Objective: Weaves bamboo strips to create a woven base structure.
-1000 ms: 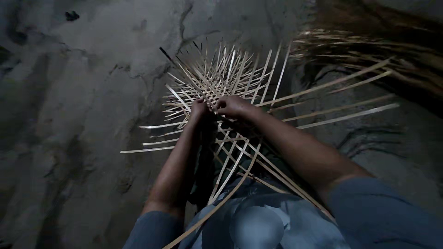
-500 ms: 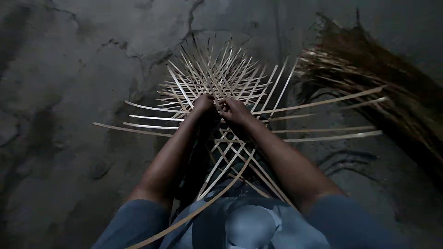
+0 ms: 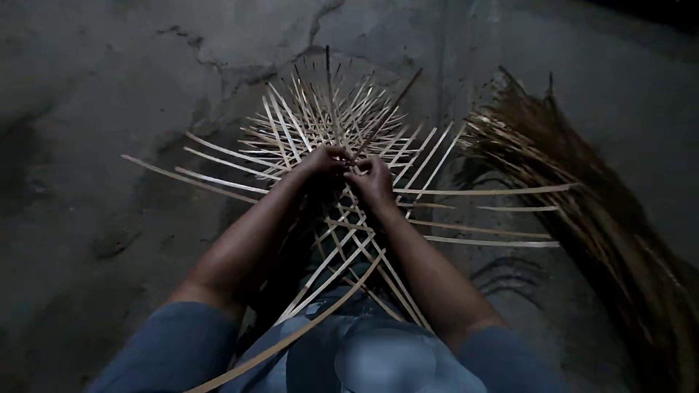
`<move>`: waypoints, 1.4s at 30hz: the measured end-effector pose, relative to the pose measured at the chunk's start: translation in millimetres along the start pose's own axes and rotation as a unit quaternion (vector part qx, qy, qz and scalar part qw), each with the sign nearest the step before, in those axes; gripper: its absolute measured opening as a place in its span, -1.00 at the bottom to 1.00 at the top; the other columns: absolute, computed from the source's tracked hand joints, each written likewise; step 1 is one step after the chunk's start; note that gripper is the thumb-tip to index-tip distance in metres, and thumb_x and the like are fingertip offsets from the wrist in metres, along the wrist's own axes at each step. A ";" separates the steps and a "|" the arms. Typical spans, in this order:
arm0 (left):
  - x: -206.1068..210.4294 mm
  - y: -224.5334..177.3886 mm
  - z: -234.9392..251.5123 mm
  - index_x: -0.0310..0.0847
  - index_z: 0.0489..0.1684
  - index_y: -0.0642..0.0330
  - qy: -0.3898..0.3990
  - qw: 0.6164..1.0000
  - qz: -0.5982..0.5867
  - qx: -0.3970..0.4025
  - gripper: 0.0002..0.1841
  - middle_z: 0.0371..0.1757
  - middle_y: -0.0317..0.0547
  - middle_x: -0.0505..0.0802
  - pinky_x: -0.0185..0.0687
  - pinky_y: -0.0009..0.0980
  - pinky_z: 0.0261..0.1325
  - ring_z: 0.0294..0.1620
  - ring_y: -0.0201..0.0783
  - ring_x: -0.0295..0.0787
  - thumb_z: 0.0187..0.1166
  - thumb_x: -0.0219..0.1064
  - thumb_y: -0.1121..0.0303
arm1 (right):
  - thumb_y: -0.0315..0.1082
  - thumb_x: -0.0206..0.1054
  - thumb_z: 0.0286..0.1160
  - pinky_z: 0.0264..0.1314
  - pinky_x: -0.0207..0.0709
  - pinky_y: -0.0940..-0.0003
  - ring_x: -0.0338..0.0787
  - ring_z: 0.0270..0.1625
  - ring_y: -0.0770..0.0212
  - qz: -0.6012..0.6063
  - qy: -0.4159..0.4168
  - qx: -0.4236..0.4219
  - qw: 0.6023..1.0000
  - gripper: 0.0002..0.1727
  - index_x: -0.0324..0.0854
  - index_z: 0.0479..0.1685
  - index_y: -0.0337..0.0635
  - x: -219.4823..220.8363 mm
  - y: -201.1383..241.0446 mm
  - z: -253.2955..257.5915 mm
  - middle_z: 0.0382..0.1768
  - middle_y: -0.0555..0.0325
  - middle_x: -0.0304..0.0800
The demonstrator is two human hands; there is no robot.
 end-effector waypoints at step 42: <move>-5.0 58.9 -82.8 0.26 0.43 0.13 -0.381 0.826 -0.410 -0.071 -0.57 -0.11 -0.18 0.66 0.74 -0.31 -0.22 -0.34 -0.32 0.70 0.81 0.12 0.05 | -0.29 -0.22 0.81 -0.13 0.72 0.23 0.79 -0.31 0.16 0.588 -0.270 0.282 0.708 -0.71 0.36 -0.22 -0.13 -67.4 -91.2 -83.2 -0.40 0.12 0.67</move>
Point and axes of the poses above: each hand's wrist, its own z-axis towards the middle knuckle, its own x-axis out of the palm, y = z × x, the point moved 4 cm from there along z, towards the middle knuckle
